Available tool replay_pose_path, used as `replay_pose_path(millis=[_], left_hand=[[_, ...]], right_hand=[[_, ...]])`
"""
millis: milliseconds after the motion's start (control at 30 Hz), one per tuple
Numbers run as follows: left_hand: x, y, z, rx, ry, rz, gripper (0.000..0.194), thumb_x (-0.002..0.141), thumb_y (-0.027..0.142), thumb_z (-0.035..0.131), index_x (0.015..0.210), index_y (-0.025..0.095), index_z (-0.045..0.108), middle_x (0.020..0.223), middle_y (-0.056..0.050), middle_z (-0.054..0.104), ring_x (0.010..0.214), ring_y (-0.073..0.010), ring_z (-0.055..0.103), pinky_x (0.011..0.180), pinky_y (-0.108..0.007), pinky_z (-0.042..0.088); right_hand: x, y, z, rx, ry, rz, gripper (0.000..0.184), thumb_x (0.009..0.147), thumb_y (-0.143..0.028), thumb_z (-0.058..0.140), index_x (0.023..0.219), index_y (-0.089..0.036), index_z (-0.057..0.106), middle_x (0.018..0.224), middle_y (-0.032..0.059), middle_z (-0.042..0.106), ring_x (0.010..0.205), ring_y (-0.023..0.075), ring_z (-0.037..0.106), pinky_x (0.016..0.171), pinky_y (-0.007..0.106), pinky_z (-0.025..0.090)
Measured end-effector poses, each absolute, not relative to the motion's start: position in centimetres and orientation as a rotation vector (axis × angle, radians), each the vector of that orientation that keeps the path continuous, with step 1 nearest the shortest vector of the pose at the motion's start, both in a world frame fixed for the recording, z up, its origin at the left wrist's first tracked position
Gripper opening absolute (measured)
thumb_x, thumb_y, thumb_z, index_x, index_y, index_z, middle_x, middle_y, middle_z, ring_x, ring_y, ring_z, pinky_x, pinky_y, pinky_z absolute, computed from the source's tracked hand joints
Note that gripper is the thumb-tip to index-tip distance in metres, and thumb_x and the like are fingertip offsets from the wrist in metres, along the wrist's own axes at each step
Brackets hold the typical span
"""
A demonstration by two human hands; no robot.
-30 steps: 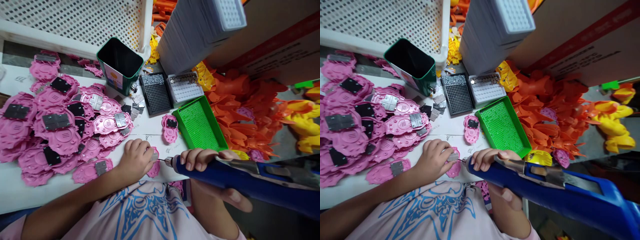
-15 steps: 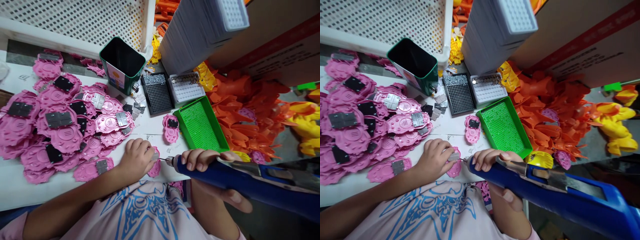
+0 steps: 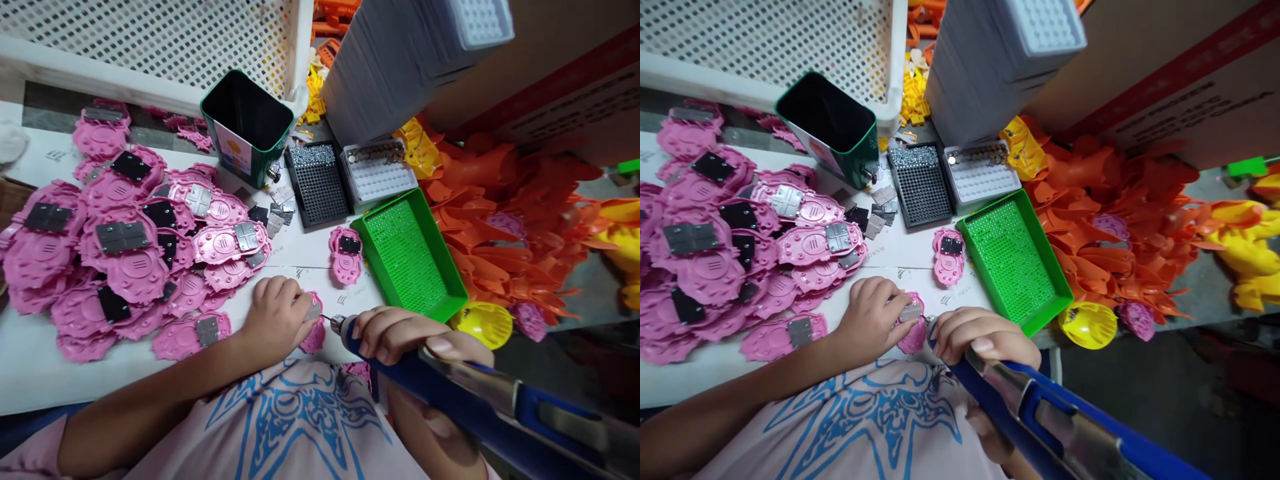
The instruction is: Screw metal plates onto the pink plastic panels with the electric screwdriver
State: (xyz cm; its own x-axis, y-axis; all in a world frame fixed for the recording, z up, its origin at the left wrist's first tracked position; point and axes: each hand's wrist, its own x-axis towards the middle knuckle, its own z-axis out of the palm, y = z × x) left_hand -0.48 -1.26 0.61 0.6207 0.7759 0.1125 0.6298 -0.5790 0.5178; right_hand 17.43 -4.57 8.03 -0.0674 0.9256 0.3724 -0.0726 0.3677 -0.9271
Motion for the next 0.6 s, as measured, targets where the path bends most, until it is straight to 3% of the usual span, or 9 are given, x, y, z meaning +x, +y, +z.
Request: replay_pose_path(millis=[267, 467, 600], left_hand=[[-0.5, -1.1, 0.6, 2.452, 1.092, 0.442, 0.022, 0.079, 0.037, 0.07, 0.088, 0.018, 0.065, 0.083, -0.006, 0.056, 0.083, -0.0241, 0.044, 0.074, -0.037, 0.031], [-0.6, -1.4, 0.4, 2.462, 1.123, 0.487, 0.02, 0.08, 0.035, 0.071, 0.091, 0.02, 0.066, 0.095, -0.006, 0.06, 0.09, -0.0246, 0.047, 0.078, -0.038, 0.031], [-0.4, -1.7, 0.9, 2.54, 1.292, 0.465, 0.014, 0.081, 0.034, 0.069, 0.092, 0.024, 0.068, 0.093, -0.008, 0.061, 0.086, -0.0258, 0.047, 0.073, -0.037, 0.031]], right_hand=[[17.0, -4.4, 7.2, -0.888, -1.22, 0.992, 0.046, 0.079, -0.034, 0.058, 0.122, -0.024, 0.051, 0.076, 0.0006, 0.056, 0.067, 0.0175, 0.059, 0.062, 0.038, 0.052], [18.8, -4.7, 8.5, -0.908, -1.179, 0.901, 0.045, 0.075, -0.039, 0.056, 0.118, -0.026, 0.056, 0.071, -0.0006, 0.056, 0.06, 0.017, 0.056, 0.057, 0.037, 0.05], [21.9, -3.7, 10.7, -1.08, -1.045, 0.665, 0.038, 0.067, -0.037, 0.058, 0.102, -0.024, 0.062, 0.062, -0.0026, 0.057, 0.052, 0.0166, 0.054, 0.054, 0.036, 0.048]])
